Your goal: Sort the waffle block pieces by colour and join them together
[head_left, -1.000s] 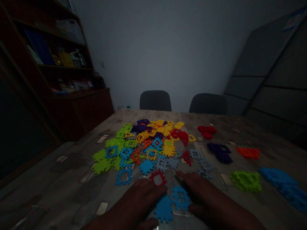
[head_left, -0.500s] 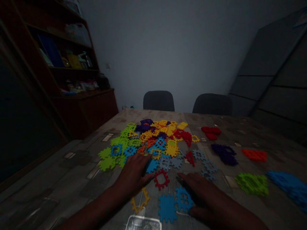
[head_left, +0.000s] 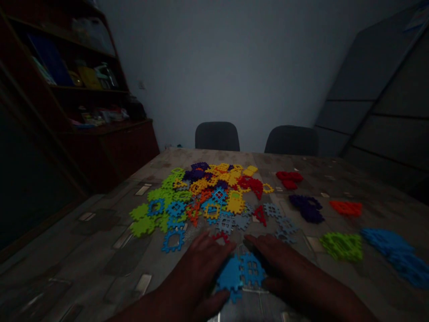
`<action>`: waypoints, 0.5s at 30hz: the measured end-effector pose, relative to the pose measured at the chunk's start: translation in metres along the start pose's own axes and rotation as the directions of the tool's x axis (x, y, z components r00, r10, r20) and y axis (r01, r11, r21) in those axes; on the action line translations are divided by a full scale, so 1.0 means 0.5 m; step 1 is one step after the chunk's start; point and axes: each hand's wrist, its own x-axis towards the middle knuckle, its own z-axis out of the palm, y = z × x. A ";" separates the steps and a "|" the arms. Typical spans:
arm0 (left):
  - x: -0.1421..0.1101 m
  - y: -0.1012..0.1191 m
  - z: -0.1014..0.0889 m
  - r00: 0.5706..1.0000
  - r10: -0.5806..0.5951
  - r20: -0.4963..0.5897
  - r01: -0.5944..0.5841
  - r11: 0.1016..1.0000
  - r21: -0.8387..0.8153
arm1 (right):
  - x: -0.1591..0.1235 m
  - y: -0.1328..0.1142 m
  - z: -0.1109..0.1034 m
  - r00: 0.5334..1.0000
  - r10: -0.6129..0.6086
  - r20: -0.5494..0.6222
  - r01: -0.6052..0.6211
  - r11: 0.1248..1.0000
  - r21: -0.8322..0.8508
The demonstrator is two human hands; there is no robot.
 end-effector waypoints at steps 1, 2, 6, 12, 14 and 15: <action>0.001 0.008 0.001 0.999 0.024 0.027 -0.023 1.000 -0.013 | 0.000 0.001 0.000 1.000 0.001 0.010 -0.001 1.000 -0.004; 0.003 0.014 -0.001 0.998 0.032 0.052 -0.031 0.999 -0.023 | 0.000 0.000 -0.001 1.000 0.002 0.010 -0.002 1.000 -0.006; 0.012 0.025 -0.020 0.985 -0.035 0.170 0.041 0.999 -0.033 | -0.002 -0.009 -0.008 1.000 0.008 0.008 -0.008 1.000 -0.010; 0.011 0.025 -0.022 0.980 -0.031 0.194 0.044 0.997 -0.064 | -0.002 -0.003 -0.002 0.998 0.042 0.044 -0.040 0.999 -0.033; 0.011 0.015 -0.031 0.989 -0.054 0.138 0.066 0.994 -0.084 | -0.005 0.015 0.011 1.000 0.009 -0.004 -0.009 1.000 -0.030; 0.011 0.005 -0.039 0.992 -0.081 0.098 0.090 0.992 -0.088 | -0.006 0.025 0.017 1.000 -0.011 -0.026 0.010 1.000 -0.026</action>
